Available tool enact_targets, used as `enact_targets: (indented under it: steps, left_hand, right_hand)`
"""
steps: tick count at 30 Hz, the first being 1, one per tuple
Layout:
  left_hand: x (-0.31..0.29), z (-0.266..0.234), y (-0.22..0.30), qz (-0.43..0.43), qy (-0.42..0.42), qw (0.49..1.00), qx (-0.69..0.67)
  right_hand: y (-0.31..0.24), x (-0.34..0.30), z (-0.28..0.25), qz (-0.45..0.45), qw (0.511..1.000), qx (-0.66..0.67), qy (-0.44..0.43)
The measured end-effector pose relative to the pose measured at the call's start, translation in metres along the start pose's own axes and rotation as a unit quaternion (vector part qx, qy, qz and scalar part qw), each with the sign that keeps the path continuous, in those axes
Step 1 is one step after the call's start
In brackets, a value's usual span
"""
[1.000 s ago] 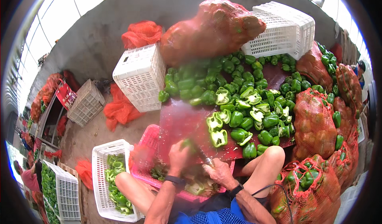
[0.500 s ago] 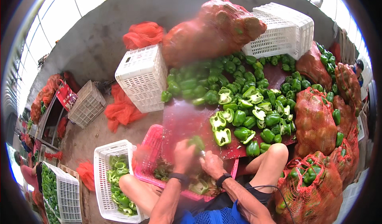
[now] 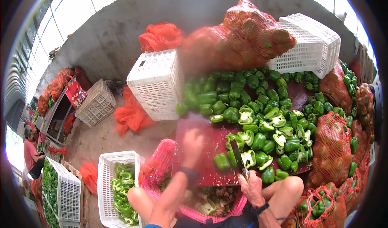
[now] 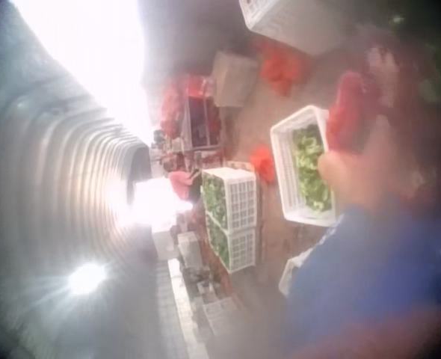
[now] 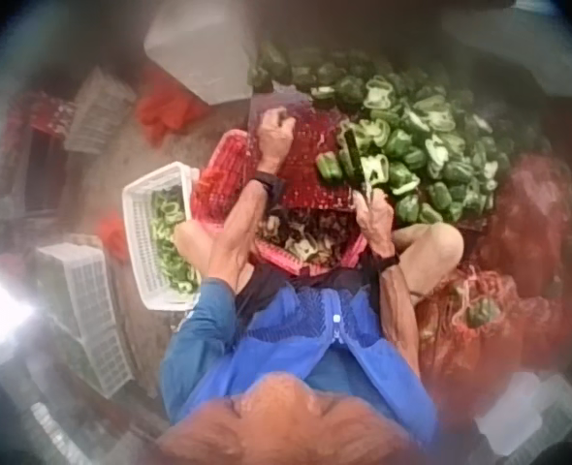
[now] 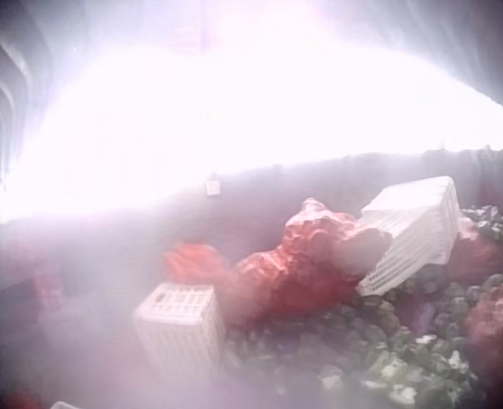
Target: The person cuts green bell peppers using a large cleaver. The person picks up peppers one at a time, removes the stems and seeds by hand, and places the cut peppers into a pink basket.
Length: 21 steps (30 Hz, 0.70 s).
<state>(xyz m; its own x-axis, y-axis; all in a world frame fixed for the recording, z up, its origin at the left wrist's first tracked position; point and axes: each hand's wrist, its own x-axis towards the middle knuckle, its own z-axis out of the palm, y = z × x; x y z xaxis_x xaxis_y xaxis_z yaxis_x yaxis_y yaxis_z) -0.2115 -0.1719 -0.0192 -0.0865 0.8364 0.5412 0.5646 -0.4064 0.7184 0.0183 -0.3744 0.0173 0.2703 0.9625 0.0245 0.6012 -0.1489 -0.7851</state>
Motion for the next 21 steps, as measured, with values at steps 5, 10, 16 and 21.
enact_targets:
  steps: [5, 10, 16, 21]
  left_hand:
    - [0.116, -0.005, -0.069, -0.07, -0.004, 0.994, 0.089]
    - [0.166, -0.003, -0.162, 0.025, -0.062, 0.989, 0.134]
    - [0.167, 0.008, -0.143, 0.04, -0.271, 0.949, 0.153]
    - [0.117, -0.019, -0.115, 0.049, -0.289, 0.948, 0.124]
  right_hand:
    - [-0.006, -0.002, -0.007, 0.018, 0.997, 0.065, -0.026]
    - [-0.009, 0.015, 0.01, -0.072, 0.994, 0.027, -0.073]
    - [-0.007, 0.025, 0.006, -0.235, 0.959, -0.13, -0.091]
    - [-0.019, 0.022, 0.019, 0.027, 0.992, 0.047, -0.112]
